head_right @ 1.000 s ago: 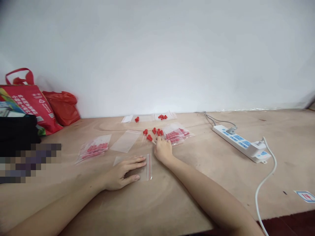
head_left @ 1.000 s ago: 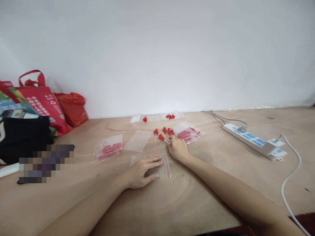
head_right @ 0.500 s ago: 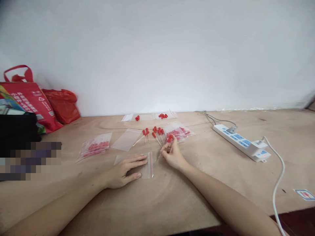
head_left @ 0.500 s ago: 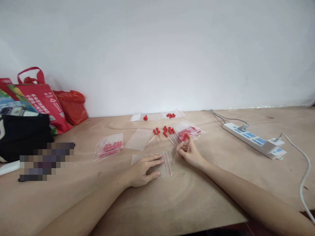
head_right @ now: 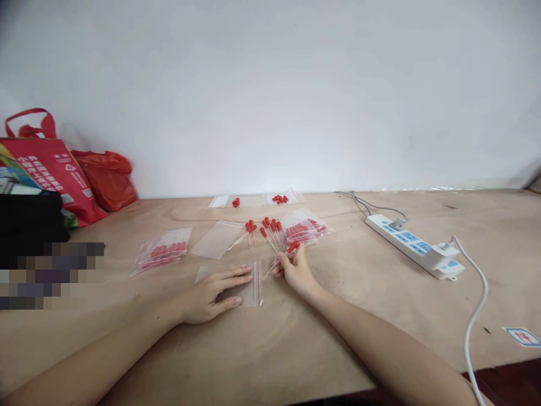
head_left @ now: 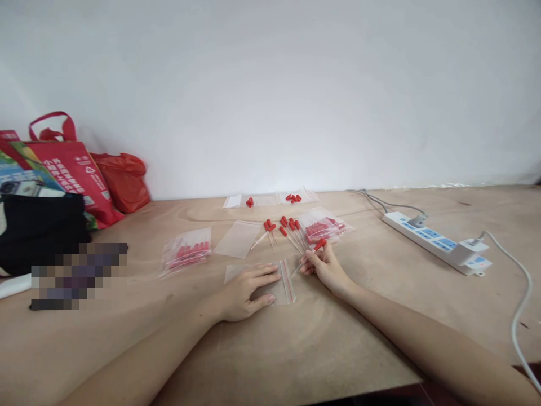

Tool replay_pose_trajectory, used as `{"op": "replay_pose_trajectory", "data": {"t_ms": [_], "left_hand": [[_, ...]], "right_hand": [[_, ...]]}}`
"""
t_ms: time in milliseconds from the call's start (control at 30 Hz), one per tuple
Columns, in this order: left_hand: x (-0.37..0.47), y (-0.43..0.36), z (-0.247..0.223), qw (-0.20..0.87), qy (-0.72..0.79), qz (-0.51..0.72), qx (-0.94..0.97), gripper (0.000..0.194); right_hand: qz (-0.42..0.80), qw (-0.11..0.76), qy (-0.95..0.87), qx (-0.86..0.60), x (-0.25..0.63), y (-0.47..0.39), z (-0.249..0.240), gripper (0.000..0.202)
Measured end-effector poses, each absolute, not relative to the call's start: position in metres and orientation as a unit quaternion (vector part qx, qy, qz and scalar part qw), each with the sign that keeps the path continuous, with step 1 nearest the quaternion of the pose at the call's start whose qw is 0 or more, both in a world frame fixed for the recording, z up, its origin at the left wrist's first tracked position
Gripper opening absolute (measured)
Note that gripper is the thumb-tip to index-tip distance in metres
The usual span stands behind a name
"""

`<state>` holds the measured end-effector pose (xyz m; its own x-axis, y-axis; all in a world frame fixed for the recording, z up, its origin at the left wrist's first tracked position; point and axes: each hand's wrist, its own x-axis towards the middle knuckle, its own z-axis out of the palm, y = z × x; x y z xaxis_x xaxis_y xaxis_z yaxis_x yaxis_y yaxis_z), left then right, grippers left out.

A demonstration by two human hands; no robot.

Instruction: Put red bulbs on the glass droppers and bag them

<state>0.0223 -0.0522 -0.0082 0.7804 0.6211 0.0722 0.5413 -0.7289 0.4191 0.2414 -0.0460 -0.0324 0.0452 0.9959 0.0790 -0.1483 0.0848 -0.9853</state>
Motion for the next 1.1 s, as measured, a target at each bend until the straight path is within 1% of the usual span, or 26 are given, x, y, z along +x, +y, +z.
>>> {"op": "replay_pose_trajectory", "data": {"t_ms": [133,233,333,400,500,533,667,733,867,1000,1100], "left_hand": [[0.0218,-0.052,-0.0093,0.199,0.312,0.121,0.921,0.043],[0.0214,-0.0516,-0.0101,0.199,0.31,0.121,0.922,0.043],[0.0214,-0.052,-0.0105,0.195,0.315,0.117,0.921,0.046],[0.0217,-0.0528,-0.0106,0.194,0.322,0.124,0.918,0.05],[0.0224,-0.054,-0.0106,0.195,0.327,0.144,0.914,0.053],[0.0226,-0.0542,-0.0106,0.194,0.328,0.148,0.913,0.053],[0.0235,-0.0544,-0.0106,0.183,0.34,0.166,0.907,0.05],[0.0241,-0.0542,-0.0106,0.178,0.343,0.178,0.905,0.046],[0.0251,-0.0534,-0.0106,0.17,0.341,0.184,0.906,0.043],[0.0271,-0.053,-0.0106,0.168,0.34,0.195,0.905,0.042],[0.0294,-0.0531,-0.0101,0.168,0.337,0.204,0.904,0.04]], "right_hand": [[0.514,0.569,-0.465,-0.443,0.2407,-0.0462,-0.0325,0.051],[0.516,0.578,-0.46,-0.434,0.2378,-0.0469,-0.0341,0.059],[0.532,0.582,-0.446,-0.424,0.2341,-0.0487,-0.0339,0.066],[0.565,0.571,-0.426,-0.416,0.2325,-0.0497,-0.0324,0.059],[0.622,0.543,-0.393,-0.405,0.2324,-0.0495,-0.03,0.036],[0.633,0.538,-0.388,-0.4,0.233,-0.0489,-0.0296,0.032],[0.635,0.533,-0.392,-0.4,0.2356,-0.0465,-0.0296,0.023],[0.629,0.532,-0.398,-0.405,0.2361,-0.0464,-0.0299,0.022],[0.62,0.532,-0.423,-0.392,0.2357,-0.0488,-0.029,0.027],[0.619,0.483,-0.483,-0.388,0.2358,-0.0512,-0.0277,0.032],[0.591,0.452,-0.541,-0.392,0.2372,-0.0518,-0.0283,0.031]]}}
